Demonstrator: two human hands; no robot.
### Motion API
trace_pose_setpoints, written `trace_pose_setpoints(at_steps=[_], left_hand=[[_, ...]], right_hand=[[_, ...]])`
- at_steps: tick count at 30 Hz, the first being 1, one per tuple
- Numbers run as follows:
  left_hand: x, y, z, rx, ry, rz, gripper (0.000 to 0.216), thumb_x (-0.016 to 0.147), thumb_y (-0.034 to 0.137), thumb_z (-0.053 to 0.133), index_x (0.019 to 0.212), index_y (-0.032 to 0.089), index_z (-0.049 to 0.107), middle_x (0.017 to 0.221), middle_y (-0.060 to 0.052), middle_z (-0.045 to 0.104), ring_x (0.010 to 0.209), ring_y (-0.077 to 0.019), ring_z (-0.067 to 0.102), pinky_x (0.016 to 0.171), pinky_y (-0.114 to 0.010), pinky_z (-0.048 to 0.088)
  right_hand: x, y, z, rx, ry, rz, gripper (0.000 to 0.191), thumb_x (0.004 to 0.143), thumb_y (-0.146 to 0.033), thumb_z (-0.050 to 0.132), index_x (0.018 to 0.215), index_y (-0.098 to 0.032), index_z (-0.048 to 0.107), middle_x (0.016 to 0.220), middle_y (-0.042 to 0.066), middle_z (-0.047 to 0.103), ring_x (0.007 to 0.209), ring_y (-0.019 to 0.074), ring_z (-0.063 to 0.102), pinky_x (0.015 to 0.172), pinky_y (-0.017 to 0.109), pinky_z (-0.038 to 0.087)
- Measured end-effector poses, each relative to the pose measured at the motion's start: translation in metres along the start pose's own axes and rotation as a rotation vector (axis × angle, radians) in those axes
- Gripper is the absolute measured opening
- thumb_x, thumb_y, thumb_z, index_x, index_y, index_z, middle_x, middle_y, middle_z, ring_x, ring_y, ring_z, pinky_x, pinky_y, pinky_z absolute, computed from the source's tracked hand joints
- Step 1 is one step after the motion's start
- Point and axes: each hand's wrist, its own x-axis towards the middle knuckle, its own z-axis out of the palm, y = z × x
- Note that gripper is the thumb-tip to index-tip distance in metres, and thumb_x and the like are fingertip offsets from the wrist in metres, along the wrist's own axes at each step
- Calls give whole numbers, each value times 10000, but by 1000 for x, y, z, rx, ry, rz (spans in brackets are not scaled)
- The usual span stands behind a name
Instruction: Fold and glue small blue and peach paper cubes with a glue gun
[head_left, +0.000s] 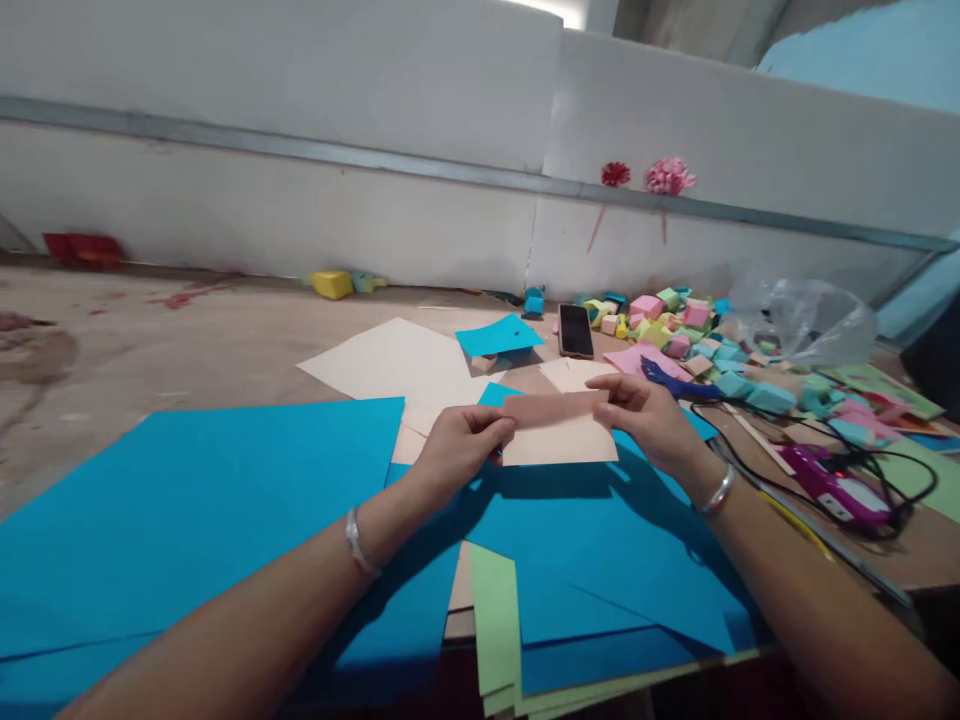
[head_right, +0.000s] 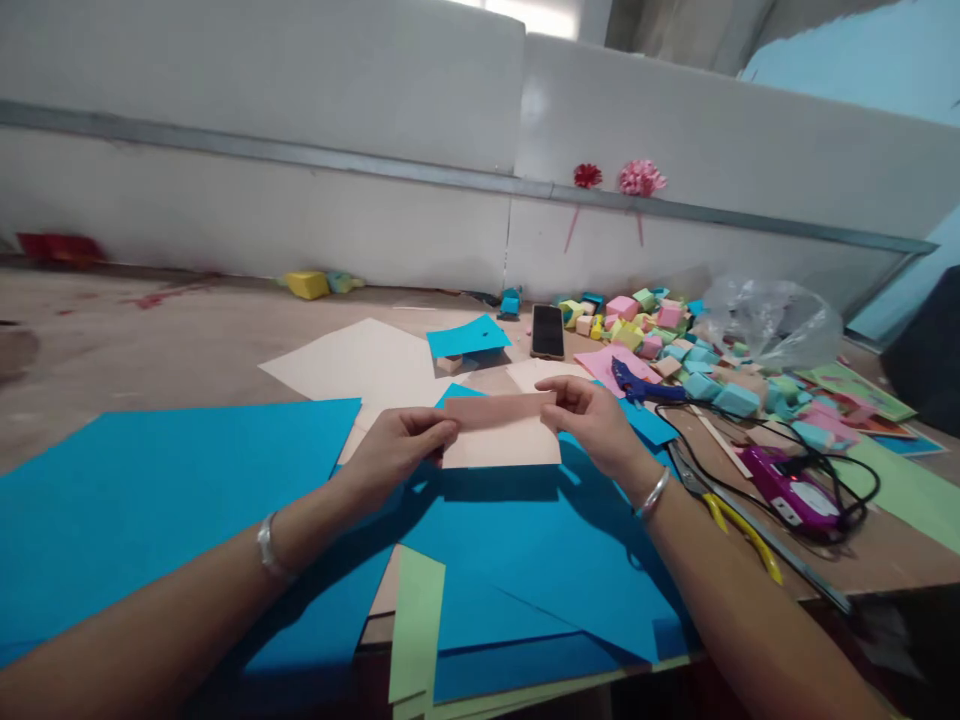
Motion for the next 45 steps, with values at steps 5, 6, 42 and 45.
trace_pose_setpoints(at_steps=[5,6,42,45], left_hand=[[1,-5,-2,-31,15,-50,199,781,272,636,632,142,608,526,37,467,468,-77,461,475,-207,350],[1,-4,-2,-80,9,-74,215,783,277,647,623,144,594,525,41,457,457,-72,459,467,-203,348],[3,1,-8,135,211,35,47,627,152,558,662,164,587,582,20,495,542,-105,405,480,-226,278],[7,3,-15,-93,276,-140,284,570,123,540,828,175,647,640,10,540,521,-101,408,475,-218,307]], right_hand=[[-4,-5,2,-77,2,-54,245,756,-263,718,990,-192,713,788,20,631,687,136,574,592,261,471],[-4,-5,2,-116,13,-95,224,758,-251,721,976,-198,720,821,29,643,709,142,585,604,267,478],[-25,-29,19,-577,-266,-958,266,871,-183,585,1114,-246,671,864,32,719,891,197,637,947,446,425],[-12,-27,-9,-399,-389,-776,219,888,-377,574,931,-226,726,908,76,720,950,239,637,913,444,463]])
